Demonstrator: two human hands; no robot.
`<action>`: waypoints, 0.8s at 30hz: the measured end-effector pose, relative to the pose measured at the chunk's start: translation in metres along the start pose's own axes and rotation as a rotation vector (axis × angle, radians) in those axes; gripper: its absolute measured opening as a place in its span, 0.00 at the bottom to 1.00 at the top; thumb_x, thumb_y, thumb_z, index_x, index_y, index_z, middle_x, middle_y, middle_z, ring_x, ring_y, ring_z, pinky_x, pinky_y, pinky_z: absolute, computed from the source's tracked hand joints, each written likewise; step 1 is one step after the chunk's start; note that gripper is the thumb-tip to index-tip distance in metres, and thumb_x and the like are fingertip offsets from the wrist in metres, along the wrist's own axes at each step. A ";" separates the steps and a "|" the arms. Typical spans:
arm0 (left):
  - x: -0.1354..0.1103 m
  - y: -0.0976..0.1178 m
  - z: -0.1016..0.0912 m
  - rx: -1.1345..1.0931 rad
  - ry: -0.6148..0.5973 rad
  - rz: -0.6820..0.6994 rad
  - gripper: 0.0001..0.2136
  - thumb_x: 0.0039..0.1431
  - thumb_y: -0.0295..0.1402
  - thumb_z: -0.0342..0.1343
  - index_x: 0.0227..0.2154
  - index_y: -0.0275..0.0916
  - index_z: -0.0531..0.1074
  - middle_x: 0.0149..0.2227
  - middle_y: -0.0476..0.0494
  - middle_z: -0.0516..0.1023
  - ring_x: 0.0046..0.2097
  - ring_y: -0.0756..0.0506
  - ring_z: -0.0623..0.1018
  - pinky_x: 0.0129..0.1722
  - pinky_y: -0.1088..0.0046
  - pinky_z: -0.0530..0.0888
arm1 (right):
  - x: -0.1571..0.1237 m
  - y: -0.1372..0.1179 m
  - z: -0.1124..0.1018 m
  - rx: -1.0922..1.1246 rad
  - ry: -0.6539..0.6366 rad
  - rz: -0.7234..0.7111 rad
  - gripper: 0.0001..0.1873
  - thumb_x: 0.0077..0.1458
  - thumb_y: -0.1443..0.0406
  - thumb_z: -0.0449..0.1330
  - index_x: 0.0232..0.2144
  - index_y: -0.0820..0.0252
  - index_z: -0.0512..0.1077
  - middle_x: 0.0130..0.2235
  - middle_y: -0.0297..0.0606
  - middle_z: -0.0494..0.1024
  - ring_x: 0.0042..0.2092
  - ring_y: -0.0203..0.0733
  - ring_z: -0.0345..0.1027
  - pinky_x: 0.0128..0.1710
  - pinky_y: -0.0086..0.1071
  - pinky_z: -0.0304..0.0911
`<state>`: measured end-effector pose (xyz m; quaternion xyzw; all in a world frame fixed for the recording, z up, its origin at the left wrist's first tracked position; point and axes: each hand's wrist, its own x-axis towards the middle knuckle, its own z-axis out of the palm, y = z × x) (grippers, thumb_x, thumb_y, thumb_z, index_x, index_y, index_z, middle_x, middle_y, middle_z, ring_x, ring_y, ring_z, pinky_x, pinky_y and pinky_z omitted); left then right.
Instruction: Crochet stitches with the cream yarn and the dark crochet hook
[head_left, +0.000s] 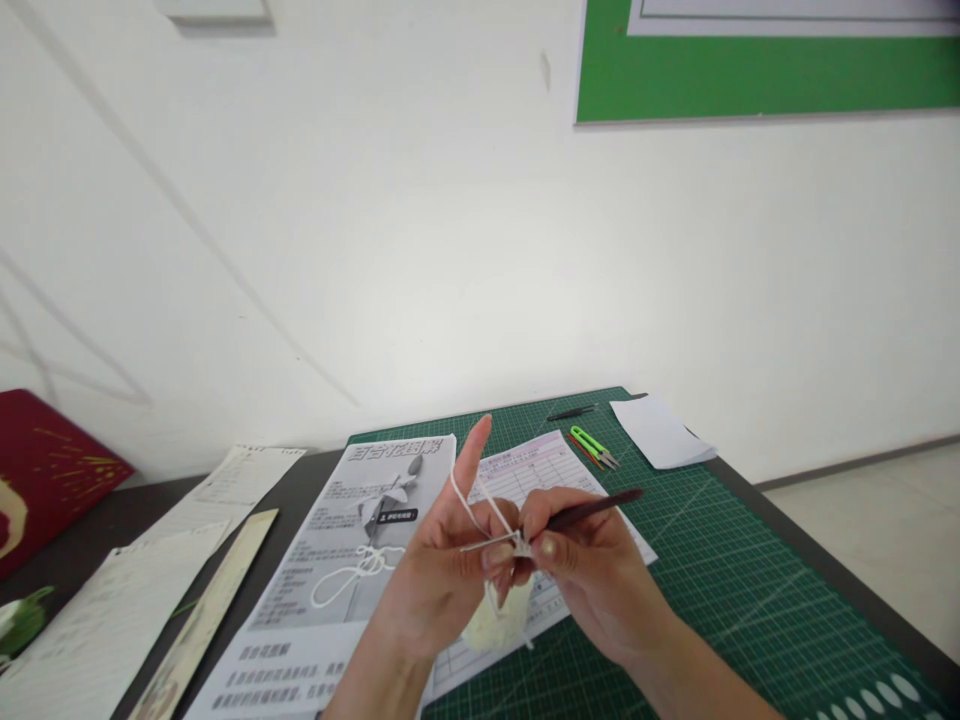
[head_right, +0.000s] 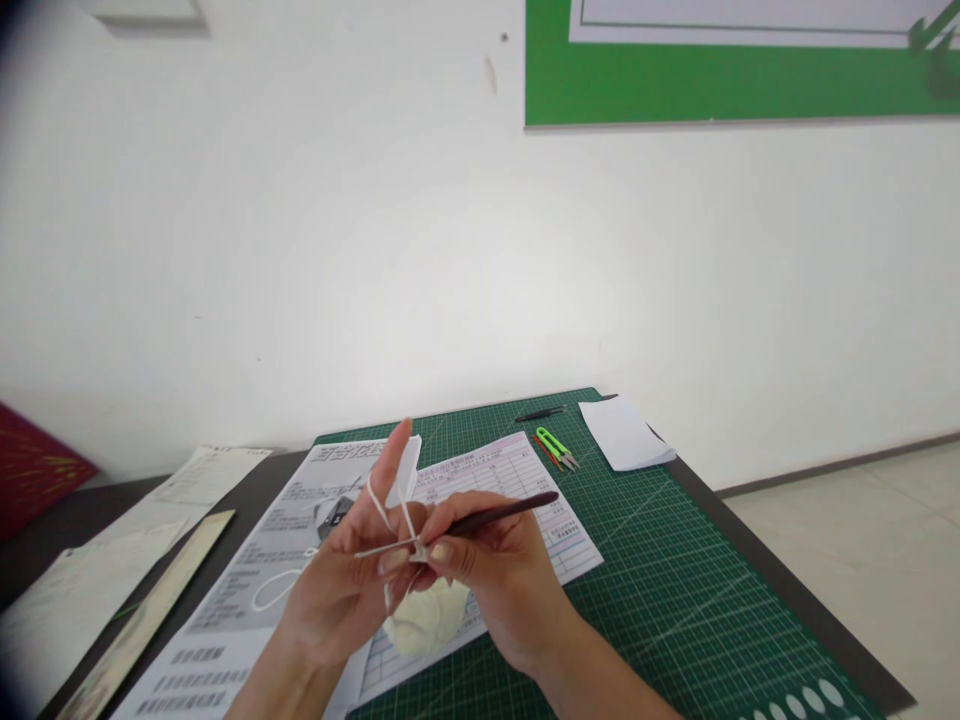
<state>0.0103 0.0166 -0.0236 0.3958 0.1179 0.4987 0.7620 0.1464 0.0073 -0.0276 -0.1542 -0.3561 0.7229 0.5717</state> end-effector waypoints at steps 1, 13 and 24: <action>0.001 -0.001 0.000 -0.026 -0.017 0.001 0.40 0.50 0.23 0.59 0.63 0.54 0.48 0.23 0.53 0.72 0.23 0.52 0.67 0.27 0.74 0.65 | 0.000 0.000 0.001 0.018 0.004 0.007 0.07 0.40 0.65 0.71 0.24 0.61 0.77 0.22 0.32 0.77 0.23 0.32 0.70 0.24 0.25 0.66; -0.004 0.005 0.004 -0.126 -0.147 0.074 0.42 0.48 0.26 0.55 0.63 0.54 0.42 0.18 0.56 0.56 0.23 0.49 0.59 0.27 0.71 0.64 | -0.002 -0.001 0.005 0.159 -0.026 0.054 0.07 0.39 0.65 0.72 0.23 0.59 0.77 0.23 0.30 0.74 0.22 0.30 0.69 0.22 0.21 0.68; -0.005 0.016 -0.003 0.095 -0.239 -0.097 0.34 0.47 0.35 0.58 0.60 0.52 0.57 0.24 0.50 0.70 0.25 0.48 0.67 0.31 0.68 0.64 | -0.004 -0.009 0.002 0.037 -0.091 -0.028 0.04 0.44 0.66 0.69 0.25 0.59 0.77 0.22 0.31 0.74 0.24 0.32 0.70 0.25 0.25 0.65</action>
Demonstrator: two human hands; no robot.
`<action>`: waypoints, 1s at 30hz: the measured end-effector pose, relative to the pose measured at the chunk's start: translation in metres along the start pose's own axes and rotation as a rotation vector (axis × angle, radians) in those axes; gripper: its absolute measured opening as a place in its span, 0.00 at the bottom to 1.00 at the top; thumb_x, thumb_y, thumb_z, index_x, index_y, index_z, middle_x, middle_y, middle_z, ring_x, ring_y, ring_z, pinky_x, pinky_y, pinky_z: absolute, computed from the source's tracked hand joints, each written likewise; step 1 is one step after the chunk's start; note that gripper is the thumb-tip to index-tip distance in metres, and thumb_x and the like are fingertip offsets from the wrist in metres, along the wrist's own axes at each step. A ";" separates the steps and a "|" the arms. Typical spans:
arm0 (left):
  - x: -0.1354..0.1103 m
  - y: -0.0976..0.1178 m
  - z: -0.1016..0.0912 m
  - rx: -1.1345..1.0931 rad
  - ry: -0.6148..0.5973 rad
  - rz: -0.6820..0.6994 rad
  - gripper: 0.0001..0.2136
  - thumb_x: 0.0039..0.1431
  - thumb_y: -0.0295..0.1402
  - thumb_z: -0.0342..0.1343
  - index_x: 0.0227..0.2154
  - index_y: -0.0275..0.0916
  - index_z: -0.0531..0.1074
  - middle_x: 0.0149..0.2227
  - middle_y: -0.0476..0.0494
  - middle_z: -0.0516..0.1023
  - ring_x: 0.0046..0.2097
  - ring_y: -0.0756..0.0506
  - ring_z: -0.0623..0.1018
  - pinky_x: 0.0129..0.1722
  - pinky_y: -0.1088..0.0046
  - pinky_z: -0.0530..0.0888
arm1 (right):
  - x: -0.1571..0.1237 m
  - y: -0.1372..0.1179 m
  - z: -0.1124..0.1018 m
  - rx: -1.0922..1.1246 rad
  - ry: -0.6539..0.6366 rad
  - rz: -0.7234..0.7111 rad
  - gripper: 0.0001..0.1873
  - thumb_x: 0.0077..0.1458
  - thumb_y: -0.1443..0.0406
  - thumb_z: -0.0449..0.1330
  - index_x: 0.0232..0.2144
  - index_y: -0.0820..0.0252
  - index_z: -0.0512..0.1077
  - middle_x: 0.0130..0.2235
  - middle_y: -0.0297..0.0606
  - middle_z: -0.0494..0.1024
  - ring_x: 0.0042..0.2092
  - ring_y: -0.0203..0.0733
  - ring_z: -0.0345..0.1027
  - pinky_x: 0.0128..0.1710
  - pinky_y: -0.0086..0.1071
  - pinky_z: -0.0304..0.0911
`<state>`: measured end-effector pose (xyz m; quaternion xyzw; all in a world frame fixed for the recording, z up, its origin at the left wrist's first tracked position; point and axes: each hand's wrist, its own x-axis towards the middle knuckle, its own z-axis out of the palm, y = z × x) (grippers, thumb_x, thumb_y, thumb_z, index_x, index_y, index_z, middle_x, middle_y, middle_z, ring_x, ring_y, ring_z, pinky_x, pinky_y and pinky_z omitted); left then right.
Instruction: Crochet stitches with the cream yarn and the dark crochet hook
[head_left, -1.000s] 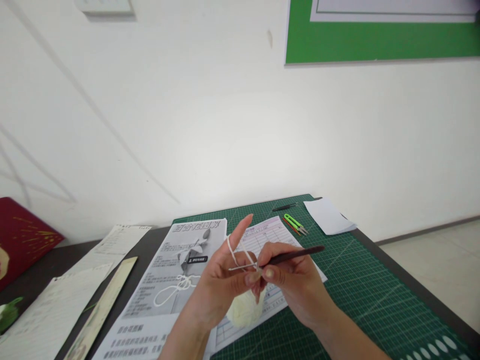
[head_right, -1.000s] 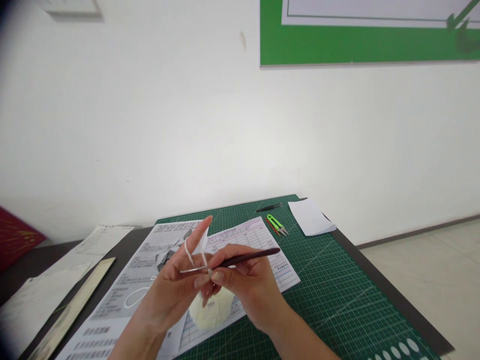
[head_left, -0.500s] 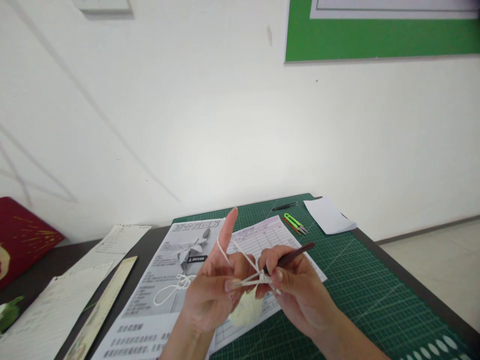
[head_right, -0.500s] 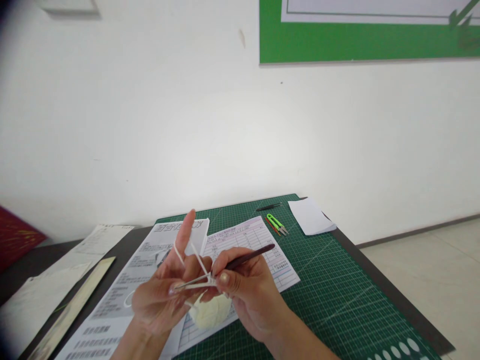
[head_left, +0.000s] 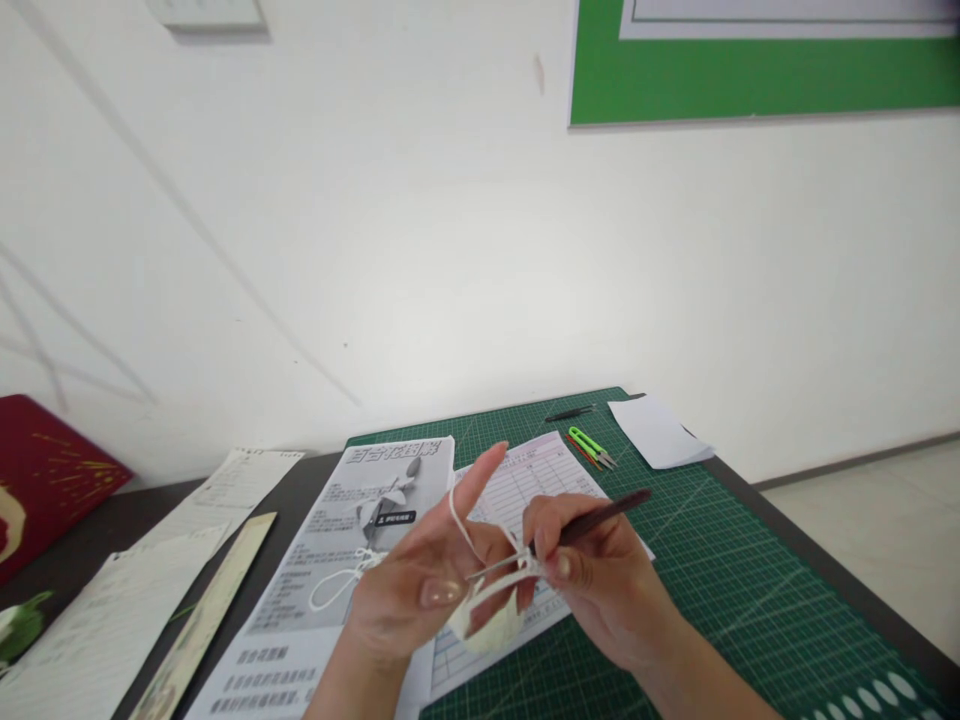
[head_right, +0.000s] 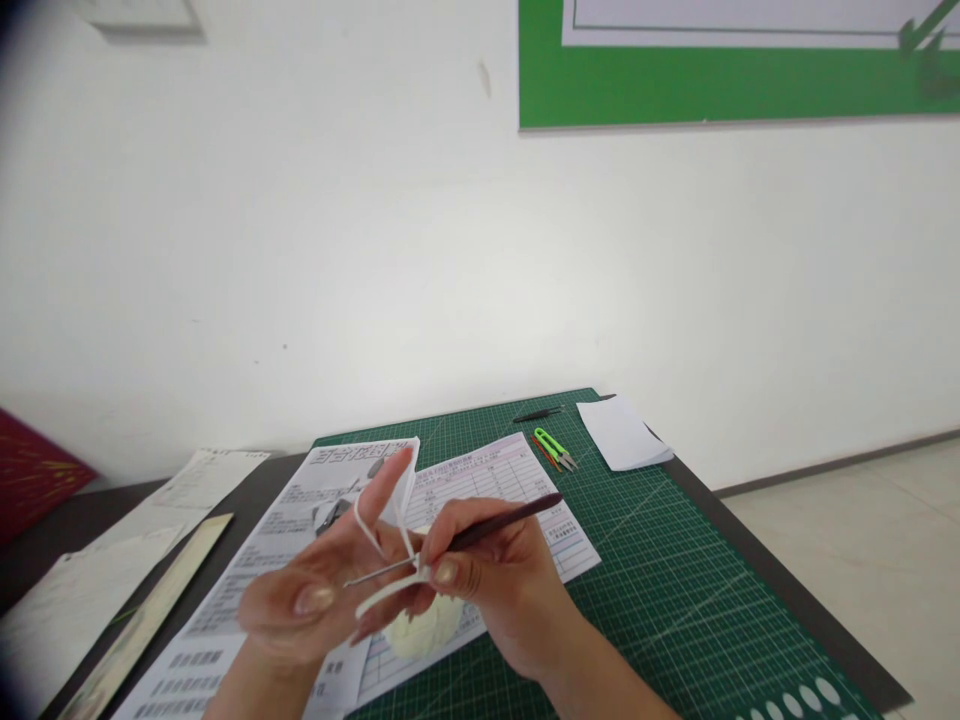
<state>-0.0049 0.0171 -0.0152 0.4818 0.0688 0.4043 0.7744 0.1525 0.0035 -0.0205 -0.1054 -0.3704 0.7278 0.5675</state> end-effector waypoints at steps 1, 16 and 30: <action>-0.001 0.000 -0.001 0.036 -0.020 -0.029 0.35 0.48 0.35 0.59 0.61 0.52 0.56 0.28 0.47 0.73 0.27 0.47 0.70 0.31 0.68 0.65 | 0.000 0.000 0.000 -0.012 -0.016 0.018 0.04 0.44 0.66 0.69 0.25 0.59 0.77 0.22 0.31 0.74 0.23 0.33 0.71 0.23 0.25 0.64; 0.005 -0.013 0.007 -0.083 0.213 0.085 0.33 0.51 0.21 0.58 0.58 0.56 0.60 0.26 0.52 0.75 0.23 0.53 0.73 0.22 0.81 0.69 | 0.003 0.009 -0.002 -0.112 -0.042 -0.099 0.02 0.46 0.67 0.68 0.26 0.58 0.78 0.23 0.31 0.70 0.24 0.34 0.68 0.20 0.26 0.59; 0.004 -0.007 0.011 -0.095 0.394 0.140 0.31 0.45 0.20 0.57 0.55 0.46 0.66 0.18 0.52 0.71 0.29 0.49 0.73 0.26 0.79 0.67 | 0.001 0.011 -0.013 -0.231 0.032 -0.188 0.05 0.53 0.67 0.62 0.33 0.59 0.78 0.27 0.33 0.73 0.23 0.29 0.65 0.21 0.22 0.62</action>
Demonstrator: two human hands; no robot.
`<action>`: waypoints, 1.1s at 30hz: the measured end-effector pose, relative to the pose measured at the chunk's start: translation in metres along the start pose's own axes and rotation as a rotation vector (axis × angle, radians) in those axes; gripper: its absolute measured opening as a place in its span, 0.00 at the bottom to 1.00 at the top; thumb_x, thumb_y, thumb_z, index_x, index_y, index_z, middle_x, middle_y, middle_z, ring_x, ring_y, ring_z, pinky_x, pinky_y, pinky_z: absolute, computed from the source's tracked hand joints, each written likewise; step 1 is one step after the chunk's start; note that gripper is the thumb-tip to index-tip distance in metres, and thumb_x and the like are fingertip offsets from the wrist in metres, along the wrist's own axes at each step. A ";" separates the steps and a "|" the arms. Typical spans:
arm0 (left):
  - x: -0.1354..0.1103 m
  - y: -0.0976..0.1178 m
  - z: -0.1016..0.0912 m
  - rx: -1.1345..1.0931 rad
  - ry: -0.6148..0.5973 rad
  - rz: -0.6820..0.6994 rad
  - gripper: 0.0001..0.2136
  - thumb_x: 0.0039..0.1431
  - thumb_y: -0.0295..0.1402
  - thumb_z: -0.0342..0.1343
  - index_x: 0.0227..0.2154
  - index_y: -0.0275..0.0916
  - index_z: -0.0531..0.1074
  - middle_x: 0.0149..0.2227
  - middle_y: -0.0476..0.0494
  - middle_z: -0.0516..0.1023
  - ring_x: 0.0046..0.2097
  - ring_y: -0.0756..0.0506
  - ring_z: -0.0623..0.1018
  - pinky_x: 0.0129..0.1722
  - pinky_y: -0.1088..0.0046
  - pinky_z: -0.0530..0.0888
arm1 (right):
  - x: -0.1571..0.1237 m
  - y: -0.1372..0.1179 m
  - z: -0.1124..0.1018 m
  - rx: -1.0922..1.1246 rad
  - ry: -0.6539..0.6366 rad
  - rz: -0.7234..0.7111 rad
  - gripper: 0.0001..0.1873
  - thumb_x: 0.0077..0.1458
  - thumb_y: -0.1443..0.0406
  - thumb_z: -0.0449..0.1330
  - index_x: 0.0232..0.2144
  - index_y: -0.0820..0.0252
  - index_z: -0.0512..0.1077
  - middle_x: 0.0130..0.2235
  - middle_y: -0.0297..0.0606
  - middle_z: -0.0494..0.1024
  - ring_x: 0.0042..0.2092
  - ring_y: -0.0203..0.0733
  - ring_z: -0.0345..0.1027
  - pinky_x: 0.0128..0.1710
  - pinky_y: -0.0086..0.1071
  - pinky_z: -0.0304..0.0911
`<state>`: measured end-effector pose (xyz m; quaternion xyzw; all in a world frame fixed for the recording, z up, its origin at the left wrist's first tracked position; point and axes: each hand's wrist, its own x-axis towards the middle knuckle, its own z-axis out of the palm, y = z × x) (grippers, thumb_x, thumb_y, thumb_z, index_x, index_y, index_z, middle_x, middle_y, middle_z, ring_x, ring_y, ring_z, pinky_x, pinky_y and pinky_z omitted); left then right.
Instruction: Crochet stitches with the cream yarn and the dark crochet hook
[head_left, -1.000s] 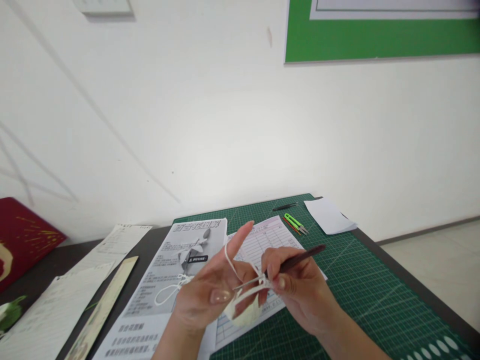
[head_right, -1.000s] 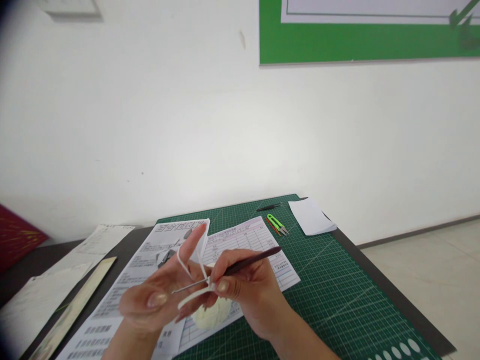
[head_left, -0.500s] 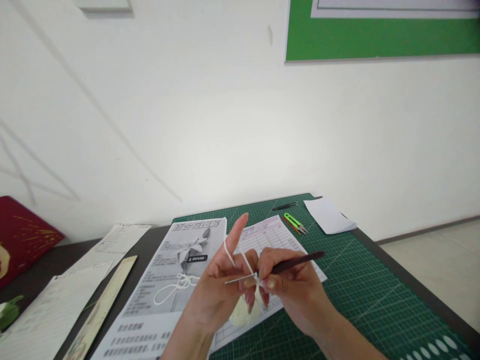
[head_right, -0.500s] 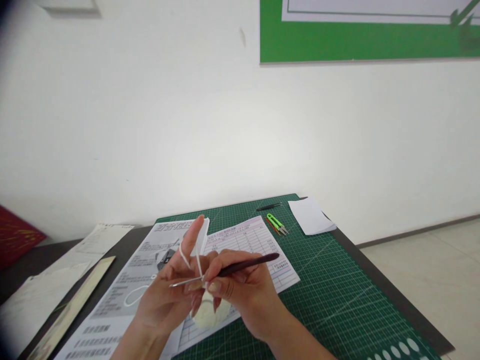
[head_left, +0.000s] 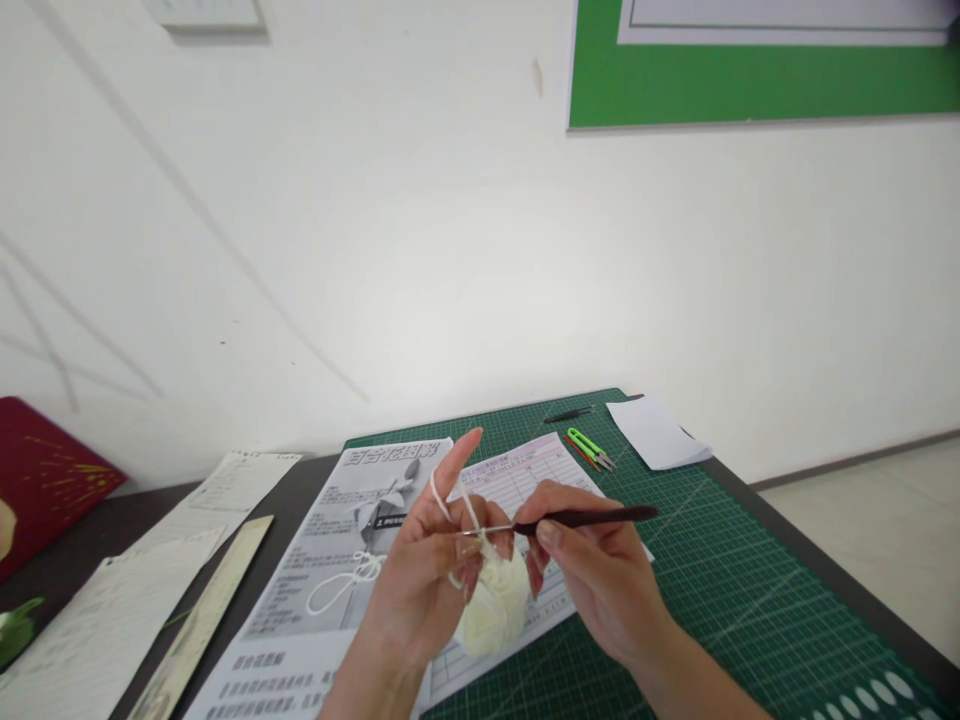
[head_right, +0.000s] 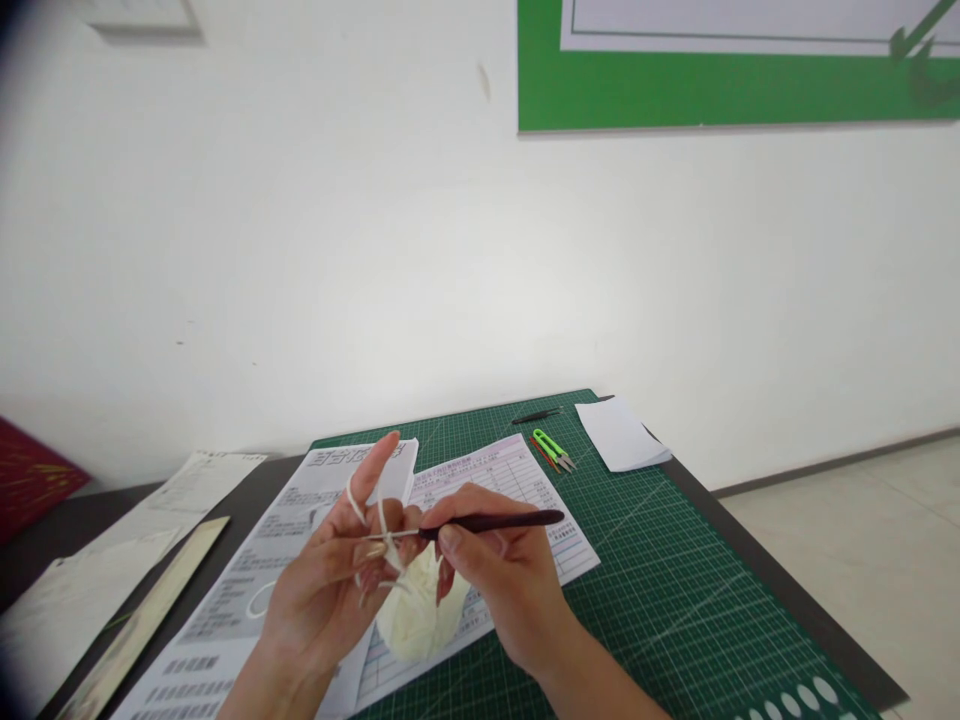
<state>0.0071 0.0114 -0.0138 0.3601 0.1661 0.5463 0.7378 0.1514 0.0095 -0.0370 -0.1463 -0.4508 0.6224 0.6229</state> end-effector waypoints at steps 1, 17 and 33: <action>0.000 0.000 0.000 0.002 0.012 0.003 0.31 0.45 0.20 0.58 0.55 0.46 0.67 0.17 0.52 0.71 0.29 0.48 0.73 0.26 0.78 0.66 | -0.001 0.000 -0.001 -0.006 0.004 -0.003 0.05 0.53 0.67 0.62 0.33 0.59 0.78 0.27 0.33 0.73 0.23 0.29 0.65 0.21 0.22 0.62; 0.002 -0.008 0.001 -0.154 -0.142 0.026 0.32 0.45 0.22 0.55 0.57 0.47 0.64 0.19 0.51 0.68 0.28 0.48 0.68 0.28 0.73 0.68 | 0.000 -0.005 0.007 0.008 -0.074 -0.031 0.06 0.53 0.65 0.62 0.34 0.57 0.78 0.29 0.34 0.70 0.27 0.31 0.65 0.23 0.25 0.62; -0.001 -0.006 0.001 -0.073 -0.140 0.003 0.33 0.49 0.23 0.54 0.59 0.53 0.60 0.21 0.53 0.66 0.22 0.53 0.59 0.27 0.78 0.67 | -0.003 -0.008 0.011 -0.070 -0.081 0.045 0.08 0.47 0.65 0.67 0.34 0.57 0.77 0.29 0.35 0.74 0.30 0.36 0.68 0.31 0.31 0.64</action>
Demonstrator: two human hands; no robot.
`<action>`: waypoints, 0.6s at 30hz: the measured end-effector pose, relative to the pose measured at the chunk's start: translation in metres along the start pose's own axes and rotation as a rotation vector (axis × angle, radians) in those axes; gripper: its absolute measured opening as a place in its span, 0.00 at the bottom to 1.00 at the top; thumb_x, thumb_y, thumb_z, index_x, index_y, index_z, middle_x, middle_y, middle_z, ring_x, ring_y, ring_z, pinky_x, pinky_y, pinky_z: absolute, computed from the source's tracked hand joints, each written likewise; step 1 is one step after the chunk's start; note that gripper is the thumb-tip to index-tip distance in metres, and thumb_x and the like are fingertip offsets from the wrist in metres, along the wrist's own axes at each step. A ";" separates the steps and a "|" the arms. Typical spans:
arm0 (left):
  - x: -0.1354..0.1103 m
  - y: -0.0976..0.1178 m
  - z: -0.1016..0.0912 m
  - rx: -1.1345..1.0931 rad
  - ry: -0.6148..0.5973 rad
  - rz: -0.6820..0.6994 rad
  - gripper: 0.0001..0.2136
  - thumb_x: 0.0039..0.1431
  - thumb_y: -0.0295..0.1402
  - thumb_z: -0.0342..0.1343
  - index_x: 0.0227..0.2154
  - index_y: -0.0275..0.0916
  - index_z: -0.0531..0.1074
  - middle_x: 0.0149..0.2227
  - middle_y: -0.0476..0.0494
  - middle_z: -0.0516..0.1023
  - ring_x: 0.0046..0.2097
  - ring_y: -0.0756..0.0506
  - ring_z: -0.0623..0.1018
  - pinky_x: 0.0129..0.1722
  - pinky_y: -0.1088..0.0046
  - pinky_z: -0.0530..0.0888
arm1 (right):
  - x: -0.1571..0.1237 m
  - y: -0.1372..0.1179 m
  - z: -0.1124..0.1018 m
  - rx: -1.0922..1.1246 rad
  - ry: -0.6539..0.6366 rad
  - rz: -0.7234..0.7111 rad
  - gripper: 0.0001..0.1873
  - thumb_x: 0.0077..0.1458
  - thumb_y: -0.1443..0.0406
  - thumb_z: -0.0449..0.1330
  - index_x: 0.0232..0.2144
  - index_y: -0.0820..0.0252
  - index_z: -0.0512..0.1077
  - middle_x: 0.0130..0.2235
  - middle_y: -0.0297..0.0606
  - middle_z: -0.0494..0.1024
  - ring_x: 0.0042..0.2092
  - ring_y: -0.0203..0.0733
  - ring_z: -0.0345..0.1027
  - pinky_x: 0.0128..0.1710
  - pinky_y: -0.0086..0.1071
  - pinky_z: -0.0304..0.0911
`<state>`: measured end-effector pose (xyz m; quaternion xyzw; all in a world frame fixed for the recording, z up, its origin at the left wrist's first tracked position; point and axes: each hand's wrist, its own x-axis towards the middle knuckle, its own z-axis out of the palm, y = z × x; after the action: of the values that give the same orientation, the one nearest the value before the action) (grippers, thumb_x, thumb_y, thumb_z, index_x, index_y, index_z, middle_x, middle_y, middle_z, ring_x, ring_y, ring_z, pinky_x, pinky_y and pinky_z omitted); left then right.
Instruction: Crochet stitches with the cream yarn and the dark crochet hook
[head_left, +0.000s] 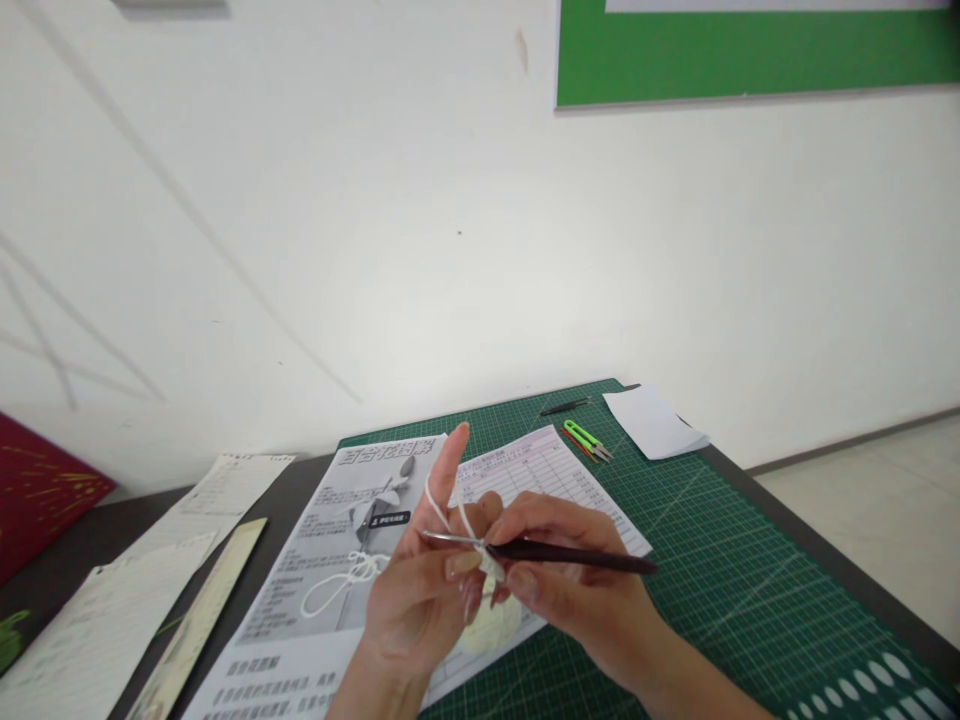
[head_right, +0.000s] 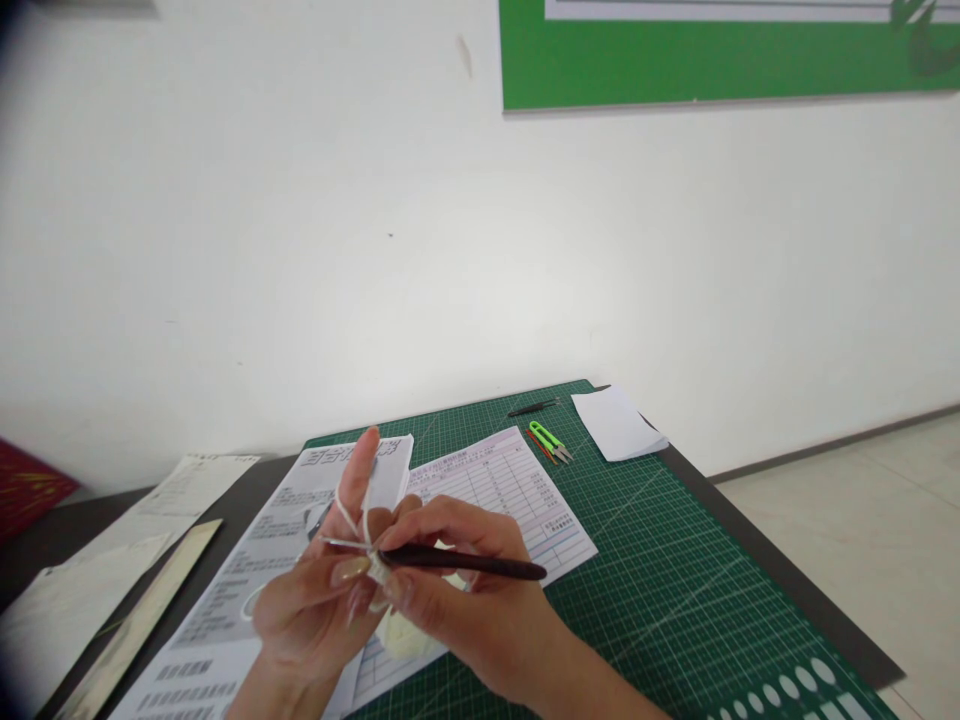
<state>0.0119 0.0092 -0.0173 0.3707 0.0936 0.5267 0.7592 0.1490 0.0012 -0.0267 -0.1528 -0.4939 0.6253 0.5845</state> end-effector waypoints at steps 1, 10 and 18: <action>-0.001 0.001 0.000 0.017 0.010 -0.015 0.32 0.49 0.23 0.54 0.58 0.54 0.60 0.21 0.53 0.66 0.21 0.53 0.59 0.27 0.78 0.67 | 0.000 0.000 0.000 0.022 0.007 0.019 0.08 0.47 0.65 0.67 0.34 0.57 0.77 0.29 0.34 0.75 0.30 0.36 0.68 0.31 0.30 0.64; -0.001 0.002 -0.002 0.082 0.002 -0.036 0.33 0.52 0.25 0.55 0.59 0.59 0.56 0.22 0.53 0.68 0.24 0.50 0.67 0.25 0.75 0.67 | 0.002 0.003 -0.001 0.146 0.007 0.082 0.07 0.47 0.67 0.66 0.33 0.60 0.76 0.27 0.34 0.76 0.26 0.33 0.69 0.28 0.27 0.67; -0.001 0.003 -0.001 0.062 0.027 -0.029 0.33 0.50 0.23 0.56 0.58 0.56 0.59 0.20 0.53 0.69 0.23 0.51 0.64 0.23 0.77 0.66 | 0.002 0.003 0.000 0.104 -0.010 0.070 0.09 0.46 0.66 0.66 0.33 0.60 0.76 0.28 0.35 0.76 0.27 0.34 0.70 0.29 0.29 0.67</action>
<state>0.0089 0.0087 -0.0162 0.3857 0.1254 0.5175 0.7535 0.1471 0.0033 -0.0288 -0.1363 -0.4578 0.6709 0.5672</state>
